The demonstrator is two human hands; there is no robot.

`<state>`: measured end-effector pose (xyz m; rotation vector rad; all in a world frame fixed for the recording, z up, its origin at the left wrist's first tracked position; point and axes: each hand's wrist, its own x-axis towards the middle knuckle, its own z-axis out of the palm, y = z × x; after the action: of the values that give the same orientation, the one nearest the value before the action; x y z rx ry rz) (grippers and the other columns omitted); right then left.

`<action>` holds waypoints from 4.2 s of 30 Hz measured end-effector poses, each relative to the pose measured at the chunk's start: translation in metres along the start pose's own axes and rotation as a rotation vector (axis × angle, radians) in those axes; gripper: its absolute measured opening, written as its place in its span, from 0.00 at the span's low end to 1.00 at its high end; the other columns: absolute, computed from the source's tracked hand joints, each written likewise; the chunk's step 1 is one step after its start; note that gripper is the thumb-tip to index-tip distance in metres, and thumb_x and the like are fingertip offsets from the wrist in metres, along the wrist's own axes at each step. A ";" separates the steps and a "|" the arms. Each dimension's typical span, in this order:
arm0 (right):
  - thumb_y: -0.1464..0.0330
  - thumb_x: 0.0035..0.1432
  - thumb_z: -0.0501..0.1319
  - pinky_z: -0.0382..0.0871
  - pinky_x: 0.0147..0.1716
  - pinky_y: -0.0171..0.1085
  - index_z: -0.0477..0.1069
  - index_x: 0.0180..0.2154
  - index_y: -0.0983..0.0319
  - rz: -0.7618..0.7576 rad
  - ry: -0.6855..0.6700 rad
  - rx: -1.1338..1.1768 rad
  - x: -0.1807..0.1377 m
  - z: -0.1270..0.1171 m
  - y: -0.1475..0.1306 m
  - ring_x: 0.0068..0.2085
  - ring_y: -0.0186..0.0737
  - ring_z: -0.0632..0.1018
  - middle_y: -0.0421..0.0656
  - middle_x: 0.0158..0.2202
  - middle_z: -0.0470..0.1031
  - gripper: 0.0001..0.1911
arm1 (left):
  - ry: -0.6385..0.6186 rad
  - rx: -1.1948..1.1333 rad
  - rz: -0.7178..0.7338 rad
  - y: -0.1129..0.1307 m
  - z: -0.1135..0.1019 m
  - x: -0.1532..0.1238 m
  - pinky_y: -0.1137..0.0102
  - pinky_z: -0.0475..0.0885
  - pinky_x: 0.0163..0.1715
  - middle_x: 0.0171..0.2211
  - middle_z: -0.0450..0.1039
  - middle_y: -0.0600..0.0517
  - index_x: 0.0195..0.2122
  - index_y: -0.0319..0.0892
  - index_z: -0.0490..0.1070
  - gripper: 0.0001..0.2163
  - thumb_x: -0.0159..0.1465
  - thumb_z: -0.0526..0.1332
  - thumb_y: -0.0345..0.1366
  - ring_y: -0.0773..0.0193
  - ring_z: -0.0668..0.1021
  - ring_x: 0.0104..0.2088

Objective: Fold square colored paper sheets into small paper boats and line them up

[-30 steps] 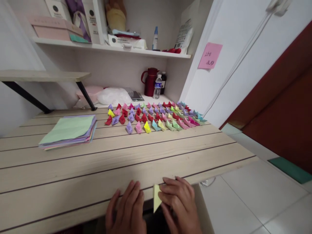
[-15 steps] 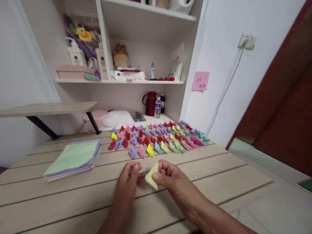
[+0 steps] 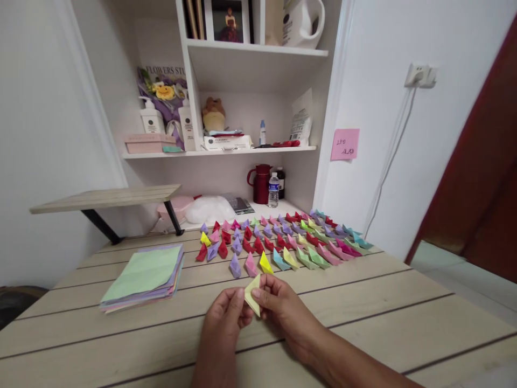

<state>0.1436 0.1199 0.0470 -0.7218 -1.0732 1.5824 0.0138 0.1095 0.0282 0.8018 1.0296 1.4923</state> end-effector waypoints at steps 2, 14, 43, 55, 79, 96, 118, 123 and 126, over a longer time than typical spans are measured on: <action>0.54 0.42 0.76 0.56 0.24 0.31 0.68 0.27 0.62 -0.015 -0.001 -0.002 0.001 0.001 -0.001 0.23 0.30 0.64 0.35 0.22 0.67 0.24 | 0.009 -0.032 0.005 0.003 0.000 -0.001 0.75 0.69 0.25 0.22 0.74 0.53 0.31 0.38 0.77 0.27 0.44 0.72 0.59 0.70 0.73 0.23; 0.53 0.41 0.76 0.57 0.24 0.31 0.68 0.28 0.62 -0.087 0.021 0.013 0.000 0.003 -0.006 0.23 0.30 0.63 0.34 0.21 0.65 0.24 | 0.001 -0.001 0.057 0.015 0.007 -0.013 0.76 0.68 0.27 0.22 0.70 0.55 0.31 0.38 0.79 0.22 0.47 0.74 0.54 0.72 0.70 0.24; 0.59 0.47 0.75 0.64 0.26 0.31 0.70 0.40 0.60 -0.113 -0.178 0.108 -0.003 0.002 -0.008 0.24 0.30 0.73 0.35 0.29 0.71 0.23 | -0.218 -0.213 -0.218 0.023 0.007 -0.012 0.75 0.71 0.28 0.24 0.72 0.52 0.29 0.36 0.77 0.14 0.50 0.76 0.39 0.69 0.73 0.27; 0.56 0.50 0.70 0.63 0.22 0.31 0.68 0.36 0.61 -0.084 -0.222 0.045 -0.001 0.004 -0.010 0.20 0.32 0.72 0.36 0.22 0.72 0.20 | -0.283 -0.168 -0.178 0.024 0.006 -0.013 0.73 0.67 0.28 0.19 0.65 0.56 0.26 0.38 0.74 0.16 0.56 0.71 0.46 0.69 0.70 0.24; 0.79 0.51 0.57 0.59 0.28 0.31 0.72 0.31 0.61 -0.444 0.006 -0.694 -0.020 0.000 -0.010 0.28 0.33 0.68 0.36 0.28 0.66 0.09 | -0.240 -0.267 -0.257 0.002 0.001 -0.034 0.65 0.73 0.43 0.40 0.79 0.47 0.40 0.42 0.77 0.19 0.52 0.73 0.48 0.59 0.80 0.40; 0.80 0.51 0.57 0.56 0.35 0.38 0.65 0.31 0.58 -0.616 0.159 -1.300 -0.117 -0.031 0.013 0.30 0.38 0.71 0.36 0.27 0.71 0.11 | 0.088 1.235 1.050 -0.021 -0.018 -0.106 0.54 0.55 0.60 0.41 0.77 0.49 0.44 0.47 0.68 0.10 0.67 0.58 0.45 0.58 0.77 0.43; 0.75 0.65 0.57 0.72 0.52 0.39 0.69 0.54 0.58 -0.473 -0.188 -1.276 -0.141 -0.068 -0.014 0.56 0.42 0.72 0.48 0.54 0.71 0.17 | -0.236 1.444 1.192 -0.044 -0.017 -0.110 0.64 0.66 0.45 0.38 0.79 0.52 0.42 0.44 0.76 0.15 0.71 0.48 0.31 0.59 0.74 0.41; 0.76 0.64 0.59 0.68 0.57 0.46 0.68 0.57 0.63 -0.735 -0.168 -1.487 -0.152 -0.078 -0.003 0.54 0.46 0.75 0.49 0.51 0.76 0.20 | -0.272 1.575 1.184 -0.038 -0.013 -0.112 0.62 0.66 0.46 0.39 0.80 0.52 0.43 0.44 0.76 0.17 0.69 0.47 0.28 0.58 0.75 0.41; 0.76 0.63 0.60 0.64 0.61 0.47 0.65 0.60 0.65 -0.821 -0.149 -1.600 -0.158 -0.084 0.006 0.57 0.46 0.74 0.49 0.53 0.78 0.24 | -0.278 1.655 1.189 -0.036 -0.011 -0.113 0.61 0.65 0.46 0.38 0.80 0.52 0.44 0.45 0.76 0.18 0.63 0.50 0.23 0.58 0.75 0.41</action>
<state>0.2569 -0.0091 -0.0045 -0.9120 -2.3087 -0.1814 0.0371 -0.0031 -0.0034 3.0680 1.5607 0.9410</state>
